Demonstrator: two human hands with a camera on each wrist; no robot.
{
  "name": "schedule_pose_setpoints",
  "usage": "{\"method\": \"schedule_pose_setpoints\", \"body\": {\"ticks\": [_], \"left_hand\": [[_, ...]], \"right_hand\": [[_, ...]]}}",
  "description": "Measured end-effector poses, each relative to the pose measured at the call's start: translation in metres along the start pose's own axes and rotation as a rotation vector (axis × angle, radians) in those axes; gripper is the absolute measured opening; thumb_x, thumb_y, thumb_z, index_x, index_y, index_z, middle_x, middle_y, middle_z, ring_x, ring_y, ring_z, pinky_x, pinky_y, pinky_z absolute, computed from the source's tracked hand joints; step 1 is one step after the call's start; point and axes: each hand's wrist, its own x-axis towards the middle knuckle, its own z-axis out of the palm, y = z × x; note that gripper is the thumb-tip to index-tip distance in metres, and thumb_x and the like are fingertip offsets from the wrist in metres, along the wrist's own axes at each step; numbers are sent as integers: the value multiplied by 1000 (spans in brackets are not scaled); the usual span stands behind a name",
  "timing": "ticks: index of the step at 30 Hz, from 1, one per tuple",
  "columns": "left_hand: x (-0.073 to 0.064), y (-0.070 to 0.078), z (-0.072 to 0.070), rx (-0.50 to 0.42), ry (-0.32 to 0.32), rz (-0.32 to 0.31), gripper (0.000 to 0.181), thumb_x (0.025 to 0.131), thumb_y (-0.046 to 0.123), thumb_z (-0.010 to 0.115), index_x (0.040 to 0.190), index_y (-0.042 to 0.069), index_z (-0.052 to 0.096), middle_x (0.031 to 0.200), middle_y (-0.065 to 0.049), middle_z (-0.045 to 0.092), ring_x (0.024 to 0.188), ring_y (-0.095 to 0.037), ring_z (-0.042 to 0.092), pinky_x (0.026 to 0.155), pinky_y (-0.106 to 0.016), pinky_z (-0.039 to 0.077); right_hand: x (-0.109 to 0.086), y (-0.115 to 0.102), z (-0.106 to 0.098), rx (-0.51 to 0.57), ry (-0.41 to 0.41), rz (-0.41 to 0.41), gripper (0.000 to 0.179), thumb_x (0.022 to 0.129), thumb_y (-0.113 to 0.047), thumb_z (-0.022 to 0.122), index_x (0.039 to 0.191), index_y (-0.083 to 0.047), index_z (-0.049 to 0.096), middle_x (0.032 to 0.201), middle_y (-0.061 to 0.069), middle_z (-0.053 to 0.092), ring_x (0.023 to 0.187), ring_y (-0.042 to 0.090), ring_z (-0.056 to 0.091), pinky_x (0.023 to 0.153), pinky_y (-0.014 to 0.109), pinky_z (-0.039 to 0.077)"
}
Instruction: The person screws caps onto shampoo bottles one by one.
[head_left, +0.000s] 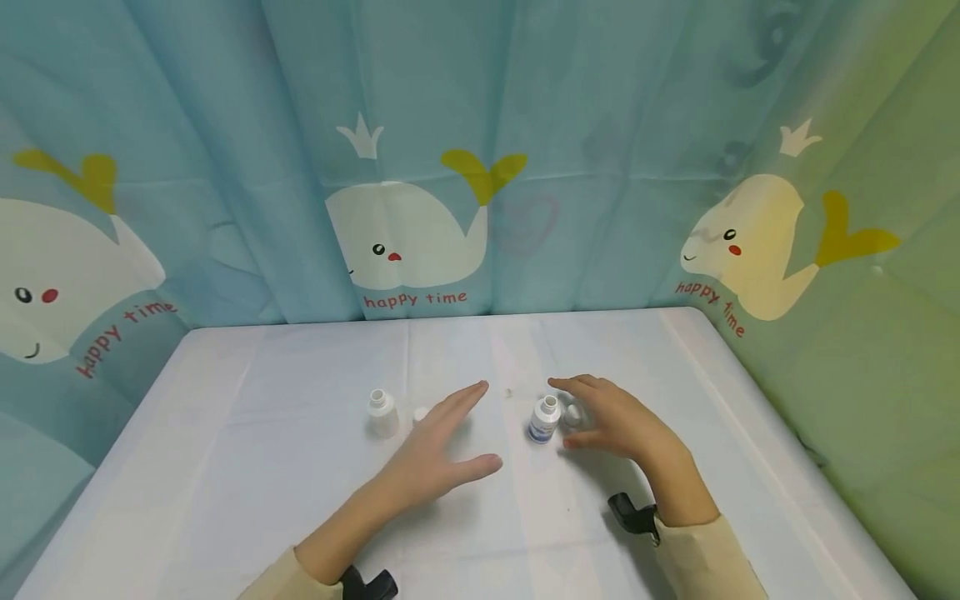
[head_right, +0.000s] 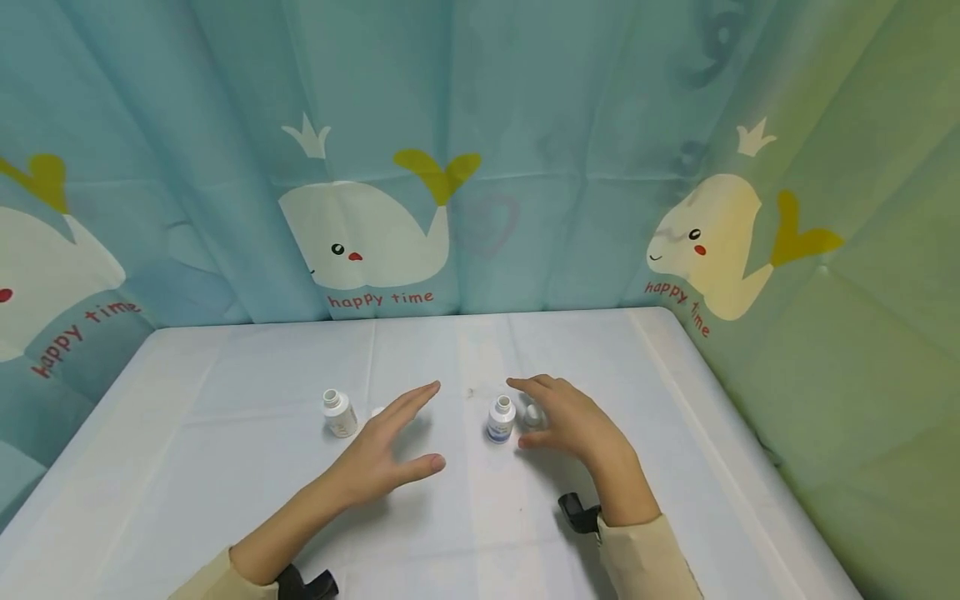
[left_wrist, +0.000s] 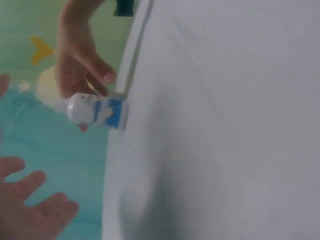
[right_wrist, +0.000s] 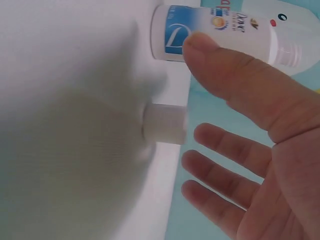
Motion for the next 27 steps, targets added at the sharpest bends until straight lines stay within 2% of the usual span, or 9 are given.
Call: {"method": "schedule_pose_setpoints", "body": {"ticks": [2,8,12,15,22,27], "left_hand": [[6,-2,4,-25,-5,-17,83,85,58,71,154,46,26,157,21,30,147,-9,30,118,-46,30],[22,-8,19,-105,-31,-7,83,85,53,73,155,36,31,157,12,36,143,-17,39,115,-42,37],[32,-10,30,-146,-61,-4,83,85,51,74,155,30,33,157,7,38,143,-19,38,114,-40,38],[38,-9,37,-171,-85,-10,84,86,47,75,156,26,33,156,4,39,144,-18,38,113,-38,40],[51,-5,51,-281,-114,-8,84,87,36,77,156,16,33,154,-7,44,138,-28,46,109,-41,45],[58,-2,59,-300,-117,2,80,89,33,76,154,13,35,151,-7,48,133,-28,51,106,-39,47]], "right_hand": [[1,1,1,-2,2,-1,81,74,-29,89,145,-18,51,138,9,57,126,33,54,105,53,44],[4,5,5,-14,2,-22,75,74,-27,88,141,-14,56,133,9,61,122,32,57,102,52,47],[5,7,8,-23,-3,-16,67,74,-24,88,134,-13,61,128,8,63,118,30,60,100,50,48],[6,8,9,-26,-14,-5,60,75,-21,88,129,-12,65,125,6,65,116,29,61,99,49,49],[7,7,9,-43,-32,10,53,76,-18,87,124,-10,68,122,6,66,114,28,62,99,49,50],[7,8,10,-44,-35,20,46,76,-15,86,119,-10,70,117,4,67,110,26,63,96,48,51]]}}
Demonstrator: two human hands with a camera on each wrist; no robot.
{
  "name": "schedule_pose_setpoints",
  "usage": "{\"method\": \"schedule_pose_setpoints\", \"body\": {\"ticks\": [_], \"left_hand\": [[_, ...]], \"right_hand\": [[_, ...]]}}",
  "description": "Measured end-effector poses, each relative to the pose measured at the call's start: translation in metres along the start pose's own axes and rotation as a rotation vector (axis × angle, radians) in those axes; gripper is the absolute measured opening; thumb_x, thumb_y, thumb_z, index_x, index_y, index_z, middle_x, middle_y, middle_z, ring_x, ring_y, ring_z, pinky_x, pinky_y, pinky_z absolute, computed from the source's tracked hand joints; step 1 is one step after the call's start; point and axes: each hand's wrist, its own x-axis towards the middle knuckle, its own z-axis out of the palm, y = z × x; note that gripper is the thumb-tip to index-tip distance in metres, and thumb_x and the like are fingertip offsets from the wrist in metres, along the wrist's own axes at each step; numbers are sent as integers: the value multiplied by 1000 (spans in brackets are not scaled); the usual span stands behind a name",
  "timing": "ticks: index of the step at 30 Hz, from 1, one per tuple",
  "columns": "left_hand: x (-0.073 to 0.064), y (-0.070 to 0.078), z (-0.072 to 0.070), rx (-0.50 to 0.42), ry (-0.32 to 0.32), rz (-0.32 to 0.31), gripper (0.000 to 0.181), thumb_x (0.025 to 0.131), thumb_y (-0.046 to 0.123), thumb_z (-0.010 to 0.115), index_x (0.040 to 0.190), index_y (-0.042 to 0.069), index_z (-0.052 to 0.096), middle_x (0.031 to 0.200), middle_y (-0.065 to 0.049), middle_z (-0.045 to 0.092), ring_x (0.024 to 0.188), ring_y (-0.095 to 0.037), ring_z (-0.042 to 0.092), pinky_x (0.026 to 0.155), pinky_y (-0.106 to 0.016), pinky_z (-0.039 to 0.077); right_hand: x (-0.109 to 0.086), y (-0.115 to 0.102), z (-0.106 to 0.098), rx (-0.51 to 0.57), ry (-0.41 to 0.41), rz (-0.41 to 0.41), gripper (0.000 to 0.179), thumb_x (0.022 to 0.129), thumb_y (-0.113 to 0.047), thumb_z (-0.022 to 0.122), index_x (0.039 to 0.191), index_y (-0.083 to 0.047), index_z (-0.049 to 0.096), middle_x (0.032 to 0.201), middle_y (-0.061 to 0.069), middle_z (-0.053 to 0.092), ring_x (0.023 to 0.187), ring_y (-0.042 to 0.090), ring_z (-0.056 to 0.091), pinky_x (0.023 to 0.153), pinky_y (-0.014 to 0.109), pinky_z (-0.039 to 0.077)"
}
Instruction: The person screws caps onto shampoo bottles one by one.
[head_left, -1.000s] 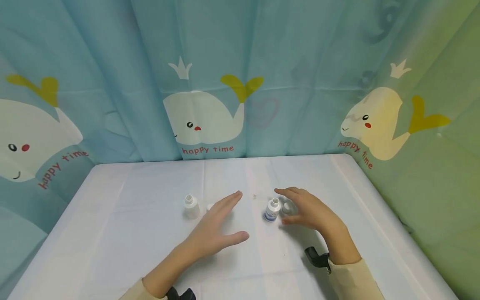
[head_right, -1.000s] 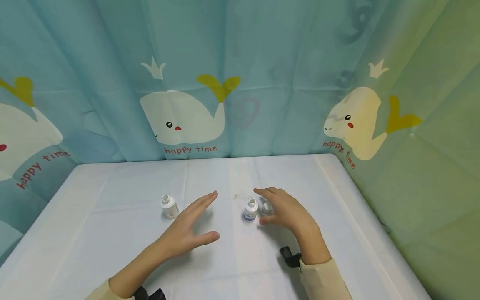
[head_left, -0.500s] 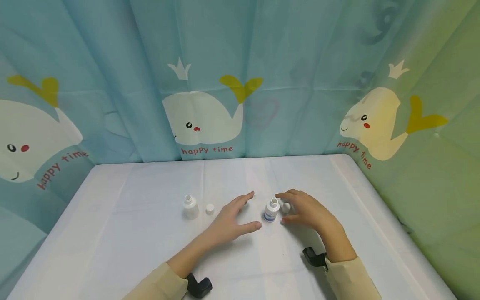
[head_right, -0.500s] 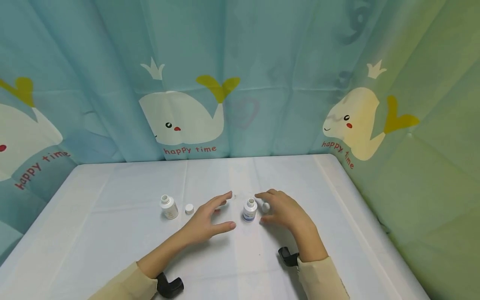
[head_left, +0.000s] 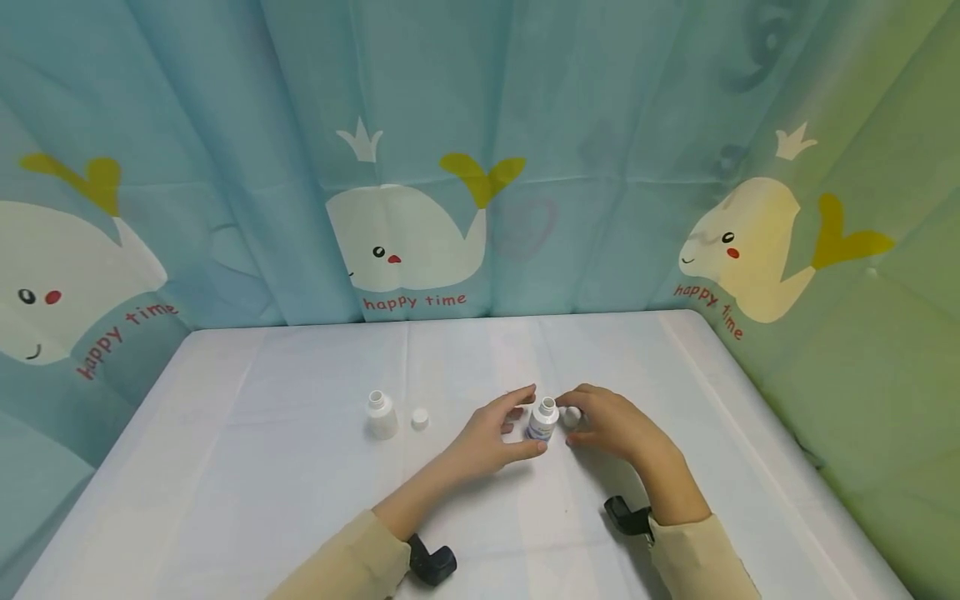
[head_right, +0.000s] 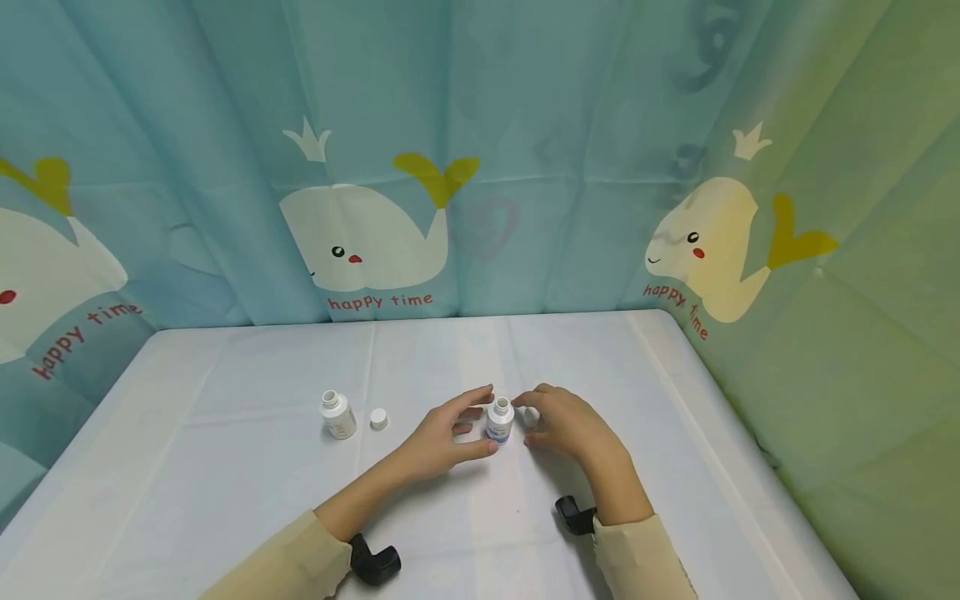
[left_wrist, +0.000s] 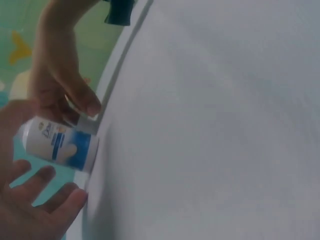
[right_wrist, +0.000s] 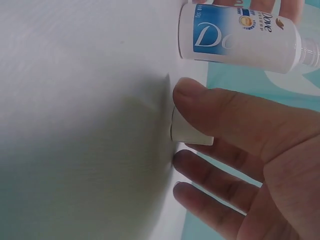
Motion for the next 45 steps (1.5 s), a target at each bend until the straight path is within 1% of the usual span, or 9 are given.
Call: {"method": "schedule_pose_setpoints", "body": {"ticks": [5,11,17,19,23,27,31,38,45], "left_hand": [[6,-1,7,7,-9,29,73,91,26,74,152,9,38,147,-5,51,130,-25,54,103,-32,49],[9,-1,11,-29,2,33,66,90,15,74,149,9,43,141,-8,56,125,-24,57,100,-25,49],[13,-4,13,-37,37,31,59,91,14,74,143,8,49,134,-9,60,118,-22,62,95,-24,52],[14,-5,14,-37,49,31,56,90,15,75,141,9,50,132,-9,61,116,-21,62,94,-24,53],[16,-7,15,-35,71,24,50,90,16,76,134,10,55,127,-7,63,112,-20,64,91,-25,54],[17,-8,16,-32,83,24,46,89,17,77,129,10,58,125,-8,64,109,-20,65,89,-25,55],[17,-8,16,-32,85,31,45,88,16,78,127,10,58,123,-7,65,106,-18,66,89,-26,55],[12,-5,13,-19,74,54,43,88,15,77,126,9,58,121,-6,65,107,-16,65,89,-24,55],[2,2,7,29,80,75,43,88,16,77,127,10,58,120,-4,66,111,-17,63,93,-26,54]], "right_hand": [[1,1,2,5,11,14,34,77,-5,82,108,-12,73,106,1,69,101,22,64,89,44,53],[1,1,2,-16,29,-11,32,77,3,78,104,-13,73,100,-2,68,96,20,64,86,43,53],[0,1,2,-23,35,-20,27,80,3,77,100,-15,71,99,-3,68,94,20,64,83,41,53],[-1,1,1,-19,39,-18,27,80,3,77,99,-15,71,98,-3,68,91,18,63,81,40,53],[0,0,0,-14,48,-16,26,81,3,76,100,-15,71,97,-3,68,87,16,61,79,39,53],[0,-1,-3,-15,61,-26,27,82,3,75,103,-14,72,99,-2,69,87,17,62,79,40,53],[-1,-1,-5,-26,96,-58,27,82,3,75,102,-14,72,100,-2,69,87,17,62,78,39,54],[-4,-4,-12,-16,204,-164,29,80,7,76,101,-13,71,102,-3,68,87,16,63,76,36,55],[-8,-11,-20,9,257,-198,30,82,3,77,106,-14,71,106,-6,68,89,14,62,77,34,55]]}}
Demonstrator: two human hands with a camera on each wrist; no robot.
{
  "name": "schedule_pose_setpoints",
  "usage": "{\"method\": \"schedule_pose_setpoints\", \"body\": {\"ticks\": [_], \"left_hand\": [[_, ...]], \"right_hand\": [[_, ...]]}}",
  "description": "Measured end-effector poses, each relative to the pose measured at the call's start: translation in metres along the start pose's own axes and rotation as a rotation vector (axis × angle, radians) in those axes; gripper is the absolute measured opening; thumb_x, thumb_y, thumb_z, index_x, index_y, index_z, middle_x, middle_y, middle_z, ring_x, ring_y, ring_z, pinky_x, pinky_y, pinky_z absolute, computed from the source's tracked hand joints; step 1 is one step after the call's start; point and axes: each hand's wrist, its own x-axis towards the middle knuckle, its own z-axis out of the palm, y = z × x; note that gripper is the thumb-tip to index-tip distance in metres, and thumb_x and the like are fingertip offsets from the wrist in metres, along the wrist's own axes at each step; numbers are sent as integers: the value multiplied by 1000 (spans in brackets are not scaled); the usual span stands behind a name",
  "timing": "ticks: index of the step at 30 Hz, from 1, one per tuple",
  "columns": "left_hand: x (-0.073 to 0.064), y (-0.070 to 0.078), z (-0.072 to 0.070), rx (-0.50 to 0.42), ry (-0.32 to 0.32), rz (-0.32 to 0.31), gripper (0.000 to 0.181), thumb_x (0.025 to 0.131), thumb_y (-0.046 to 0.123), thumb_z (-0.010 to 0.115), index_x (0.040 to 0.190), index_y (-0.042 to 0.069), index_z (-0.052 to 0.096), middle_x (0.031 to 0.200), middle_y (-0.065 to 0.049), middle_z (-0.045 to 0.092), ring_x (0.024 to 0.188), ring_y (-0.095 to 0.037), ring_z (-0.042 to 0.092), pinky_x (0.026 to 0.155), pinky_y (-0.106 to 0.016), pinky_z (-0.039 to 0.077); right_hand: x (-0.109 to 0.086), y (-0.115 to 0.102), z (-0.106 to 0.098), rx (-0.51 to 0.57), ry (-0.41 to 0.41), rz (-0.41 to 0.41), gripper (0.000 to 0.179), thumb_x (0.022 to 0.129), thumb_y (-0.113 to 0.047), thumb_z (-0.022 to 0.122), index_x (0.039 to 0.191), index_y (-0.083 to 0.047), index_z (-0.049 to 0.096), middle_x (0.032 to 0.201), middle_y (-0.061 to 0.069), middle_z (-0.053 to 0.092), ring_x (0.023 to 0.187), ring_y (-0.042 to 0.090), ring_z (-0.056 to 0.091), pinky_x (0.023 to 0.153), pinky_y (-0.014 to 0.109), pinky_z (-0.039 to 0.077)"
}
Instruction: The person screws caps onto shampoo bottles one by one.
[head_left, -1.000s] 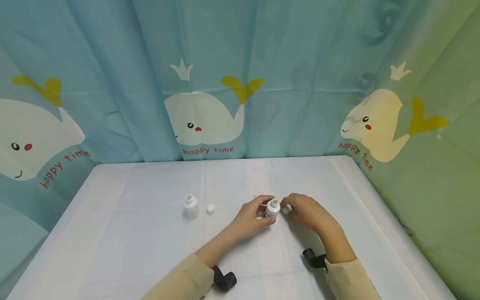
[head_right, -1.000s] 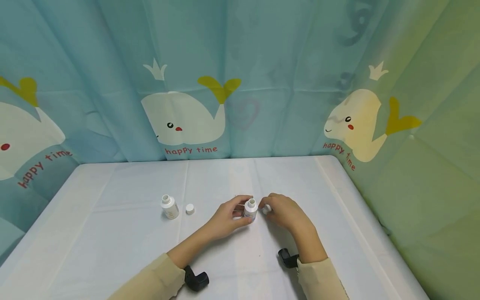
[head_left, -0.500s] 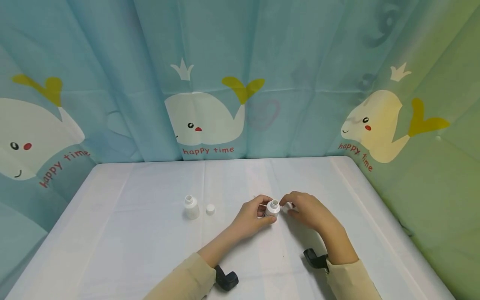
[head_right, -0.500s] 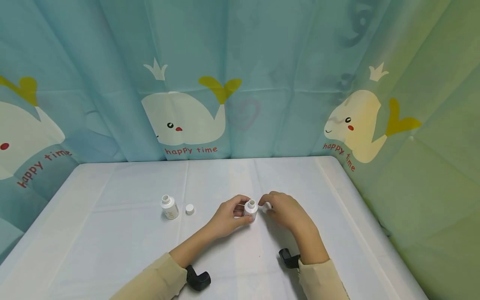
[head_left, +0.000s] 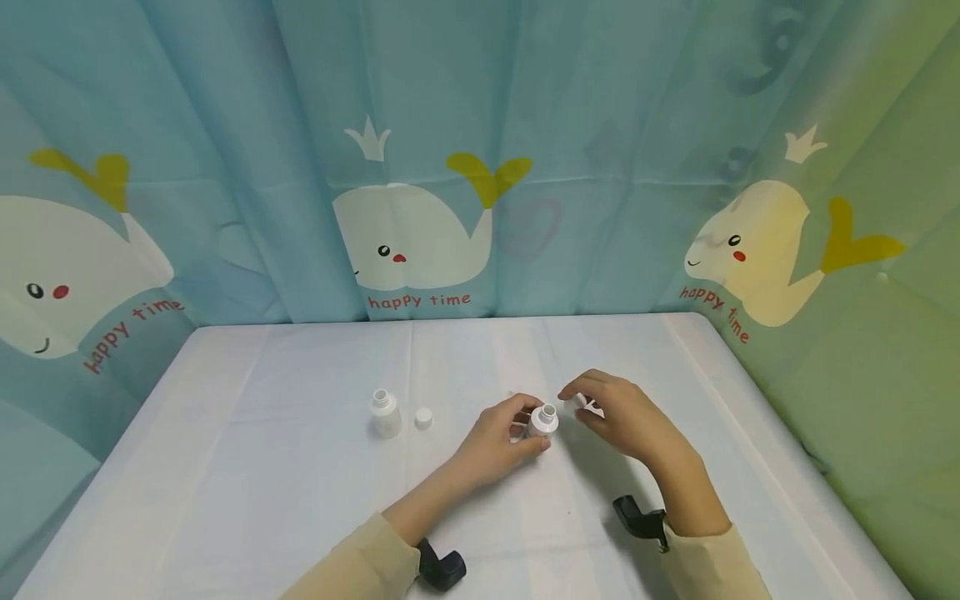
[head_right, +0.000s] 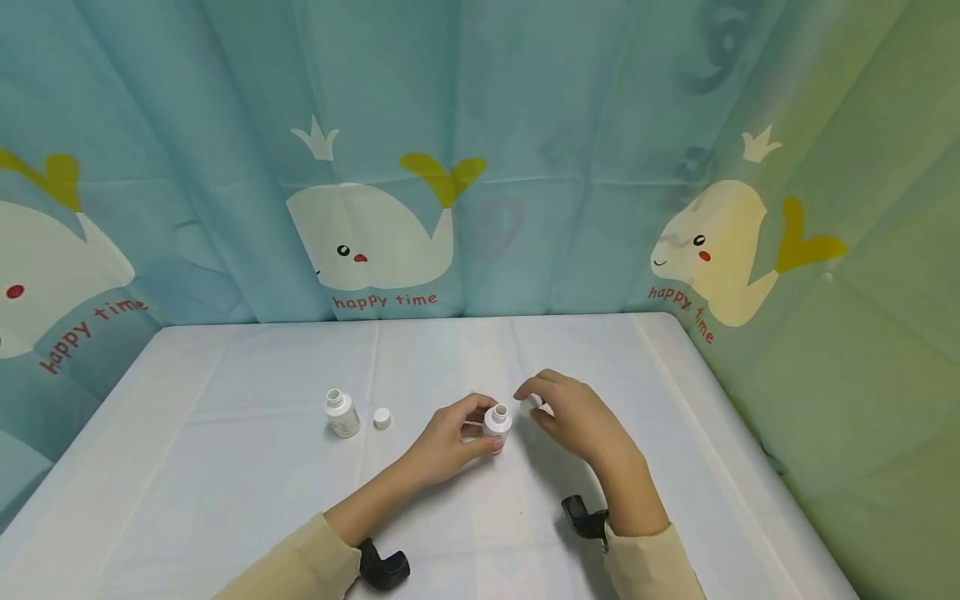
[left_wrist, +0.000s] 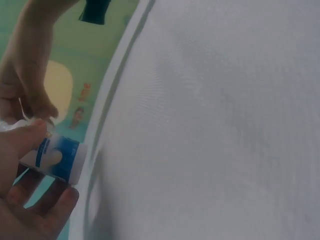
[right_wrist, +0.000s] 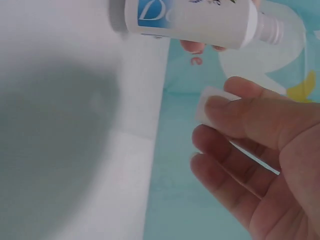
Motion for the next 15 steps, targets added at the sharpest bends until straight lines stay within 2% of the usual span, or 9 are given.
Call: {"method": "schedule_pose_setpoints", "body": {"ticks": [7,11,15], "left_hand": [[-13,5,-13,12,38,27,44,88,18,77,127,12,58,119,1,65,111,-15,62,96,-25,53],[-23,9,-23,-4,62,27,44,89,19,77,128,12,57,119,2,64,111,-15,62,96,-27,52],[-33,14,-34,-9,56,7,45,89,22,77,129,12,57,122,2,63,113,-16,62,98,-27,52]], "right_hand": [[3,-11,-7,155,89,-80,33,83,2,77,110,-17,69,108,-6,70,89,8,65,77,34,58],[5,-20,-10,281,118,-121,32,86,3,74,111,-16,68,112,-6,69,96,7,64,80,28,58],[6,-32,-12,404,160,-167,30,88,3,72,112,-16,68,114,-4,68,105,12,63,80,27,58]]}}
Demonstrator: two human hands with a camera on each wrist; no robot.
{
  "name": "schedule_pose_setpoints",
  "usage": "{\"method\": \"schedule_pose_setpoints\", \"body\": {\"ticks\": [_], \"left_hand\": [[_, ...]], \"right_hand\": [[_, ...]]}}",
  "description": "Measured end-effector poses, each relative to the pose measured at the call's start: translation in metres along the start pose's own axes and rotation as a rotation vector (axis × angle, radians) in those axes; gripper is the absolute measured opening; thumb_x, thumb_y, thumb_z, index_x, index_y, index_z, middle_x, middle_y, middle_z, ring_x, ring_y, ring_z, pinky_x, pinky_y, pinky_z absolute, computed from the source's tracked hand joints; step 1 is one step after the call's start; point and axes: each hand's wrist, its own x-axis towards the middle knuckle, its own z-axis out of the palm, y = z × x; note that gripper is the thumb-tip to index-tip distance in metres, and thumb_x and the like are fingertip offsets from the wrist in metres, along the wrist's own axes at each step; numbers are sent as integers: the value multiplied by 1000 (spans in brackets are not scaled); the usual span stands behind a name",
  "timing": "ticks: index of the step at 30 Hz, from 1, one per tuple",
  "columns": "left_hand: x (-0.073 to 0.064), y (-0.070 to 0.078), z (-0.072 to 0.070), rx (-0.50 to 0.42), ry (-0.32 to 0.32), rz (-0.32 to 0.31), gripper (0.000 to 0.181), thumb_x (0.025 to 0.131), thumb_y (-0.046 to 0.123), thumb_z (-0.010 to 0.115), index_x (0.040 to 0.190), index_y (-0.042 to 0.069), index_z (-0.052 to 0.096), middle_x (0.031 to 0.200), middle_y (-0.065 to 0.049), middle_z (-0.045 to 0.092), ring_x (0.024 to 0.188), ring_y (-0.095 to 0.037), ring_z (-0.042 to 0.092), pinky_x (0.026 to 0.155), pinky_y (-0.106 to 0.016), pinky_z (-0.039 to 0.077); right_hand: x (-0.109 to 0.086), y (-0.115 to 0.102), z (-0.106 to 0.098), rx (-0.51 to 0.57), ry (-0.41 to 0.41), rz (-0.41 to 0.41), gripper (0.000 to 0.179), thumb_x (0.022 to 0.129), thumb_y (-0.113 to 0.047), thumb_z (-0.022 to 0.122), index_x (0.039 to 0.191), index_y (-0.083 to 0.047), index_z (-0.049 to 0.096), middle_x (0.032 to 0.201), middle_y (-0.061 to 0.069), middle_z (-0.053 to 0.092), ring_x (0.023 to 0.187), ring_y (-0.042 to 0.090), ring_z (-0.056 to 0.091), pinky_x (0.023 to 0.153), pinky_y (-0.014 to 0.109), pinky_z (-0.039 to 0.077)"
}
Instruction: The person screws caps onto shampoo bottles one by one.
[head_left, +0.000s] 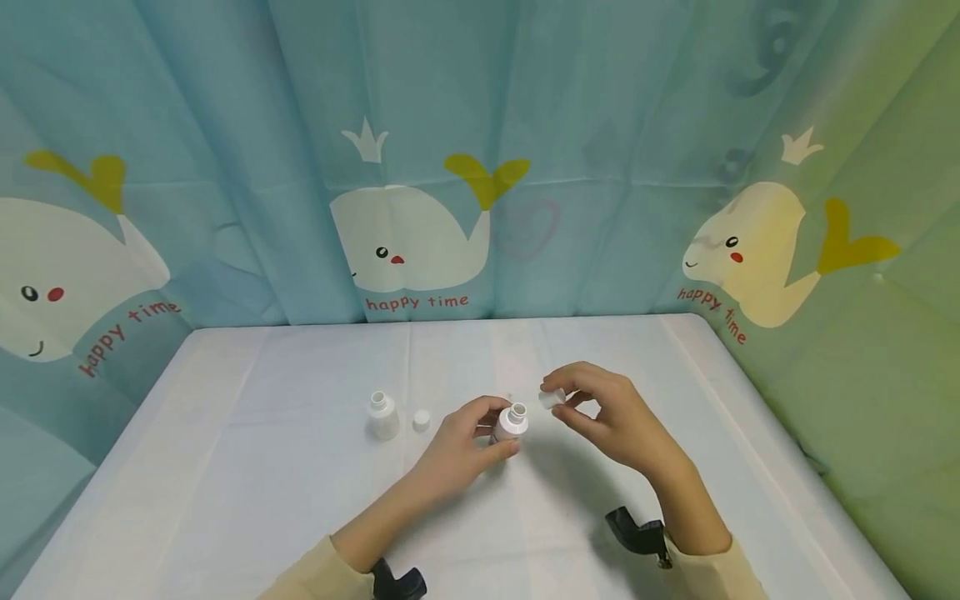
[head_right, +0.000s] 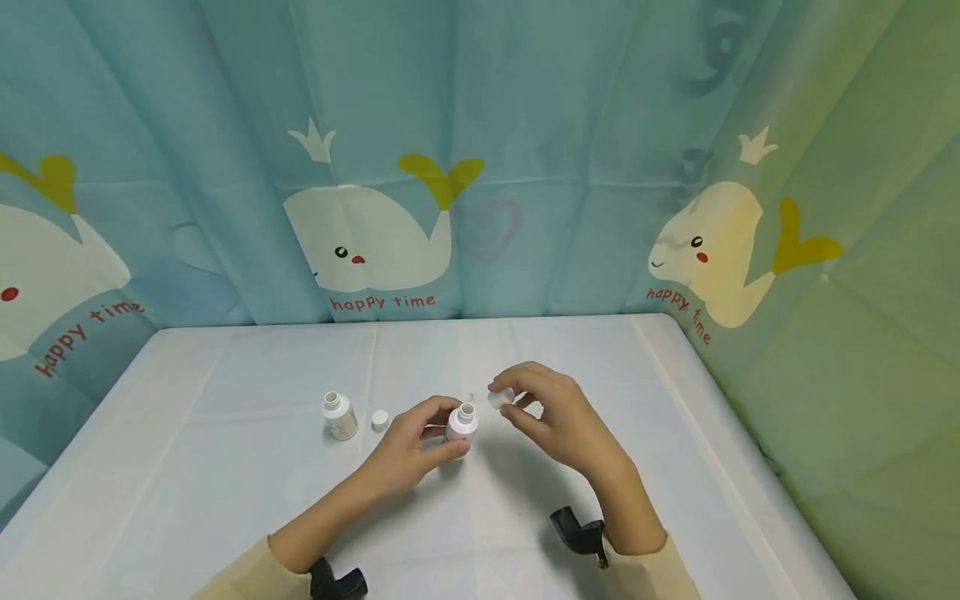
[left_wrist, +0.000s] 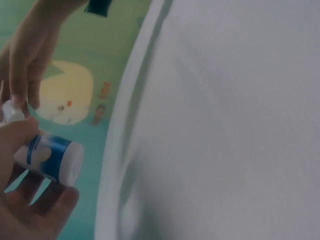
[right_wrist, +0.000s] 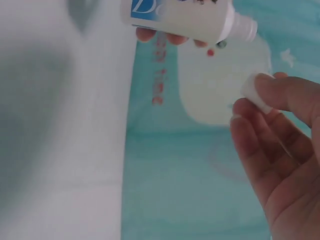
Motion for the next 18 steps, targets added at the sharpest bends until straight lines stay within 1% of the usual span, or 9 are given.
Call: {"method": "schedule_pose_setpoints", "body": {"ticks": [4,8,12,15,18], "left_hand": [[-9,4,-12,18,-7,-4,45,89,24,77,128,14,58,124,3,63,113,-15,62,97,-27,52],[-16,8,-19,42,1,0,43,88,26,78,126,16,60,120,8,63,110,-13,61,93,-29,54],[-20,10,-23,24,14,-4,41,88,28,78,125,20,61,118,11,62,108,-11,61,90,-28,55],[-21,11,-23,10,18,-2,41,88,29,77,125,22,62,118,10,62,107,-12,61,89,-28,56],[-20,12,-23,6,24,1,42,88,31,77,126,21,62,119,10,62,107,-13,61,88,-29,56]], "right_hand": [[5,-11,6,87,-1,-43,28,90,-1,71,114,-15,69,116,0,68,108,14,63,80,29,59],[10,-19,12,136,-21,-63,30,91,-2,70,118,-14,68,117,2,69,104,14,65,81,29,58],[15,-22,18,157,-39,-93,30,91,0,70,118,-13,67,117,1,69,103,14,66,80,29,59],[19,-24,21,163,-53,-123,27,91,0,70,116,-12,68,116,2,69,104,16,66,79,29,59],[21,-25,22,160,-66,-131,26,91,-1,70,115,-12,68,115,1,69,104,15,65,78,29,59]]}}
